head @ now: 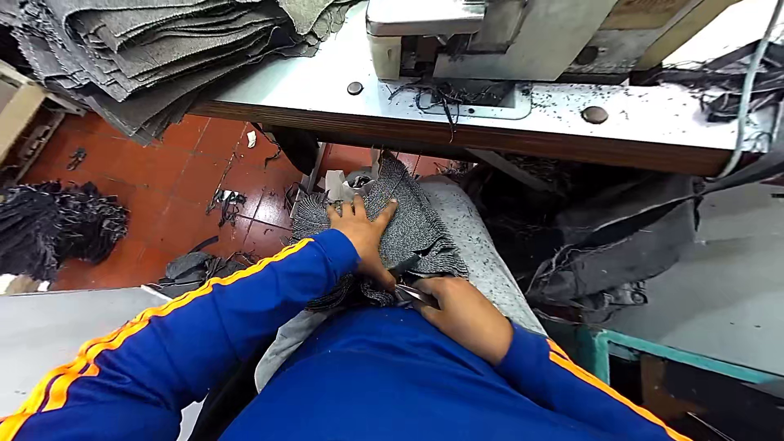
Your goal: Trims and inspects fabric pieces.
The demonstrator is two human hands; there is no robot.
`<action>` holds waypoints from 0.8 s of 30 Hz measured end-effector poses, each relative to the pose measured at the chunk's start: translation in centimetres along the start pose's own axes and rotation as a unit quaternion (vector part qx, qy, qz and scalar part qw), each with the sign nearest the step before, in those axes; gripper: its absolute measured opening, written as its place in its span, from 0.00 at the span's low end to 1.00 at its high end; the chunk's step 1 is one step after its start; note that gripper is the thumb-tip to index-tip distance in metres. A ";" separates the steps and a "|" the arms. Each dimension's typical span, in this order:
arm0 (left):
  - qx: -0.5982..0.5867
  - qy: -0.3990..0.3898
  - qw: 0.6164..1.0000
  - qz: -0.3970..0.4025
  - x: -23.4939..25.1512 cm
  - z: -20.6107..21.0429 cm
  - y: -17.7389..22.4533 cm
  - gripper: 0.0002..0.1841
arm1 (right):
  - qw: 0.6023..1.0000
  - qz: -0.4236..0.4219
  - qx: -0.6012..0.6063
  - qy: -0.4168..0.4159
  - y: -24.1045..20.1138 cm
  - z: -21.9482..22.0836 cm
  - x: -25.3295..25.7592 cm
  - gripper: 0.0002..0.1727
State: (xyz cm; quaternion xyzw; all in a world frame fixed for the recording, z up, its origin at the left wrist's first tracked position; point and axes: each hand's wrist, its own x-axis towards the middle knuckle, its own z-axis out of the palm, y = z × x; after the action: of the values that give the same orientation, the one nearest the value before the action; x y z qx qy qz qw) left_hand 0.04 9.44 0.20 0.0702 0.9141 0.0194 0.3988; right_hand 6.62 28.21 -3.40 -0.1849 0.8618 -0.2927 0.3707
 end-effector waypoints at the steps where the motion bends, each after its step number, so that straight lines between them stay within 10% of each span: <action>1: -0.012 0.000 1.000 0.000 0.1 -0.2 -0.1 0.72 | 1.000 -0.013 -0.011 0.011 0.1 0.1 -0.1 0.11; 24: 0.013 0.035 0.998 -0.049 1.2 0.9 1.3 0.75 | 0.955 -0.243 0.010 0.169 5.5 1.4 -2.5 0.08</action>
State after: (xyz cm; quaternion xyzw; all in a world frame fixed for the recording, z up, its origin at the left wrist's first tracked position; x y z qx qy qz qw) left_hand 0.04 10.87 -1.13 0.0299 0.9301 -0.0095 0.3659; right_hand 8.73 33.26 -6.39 -0.3327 0.8379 -0.4096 0.1397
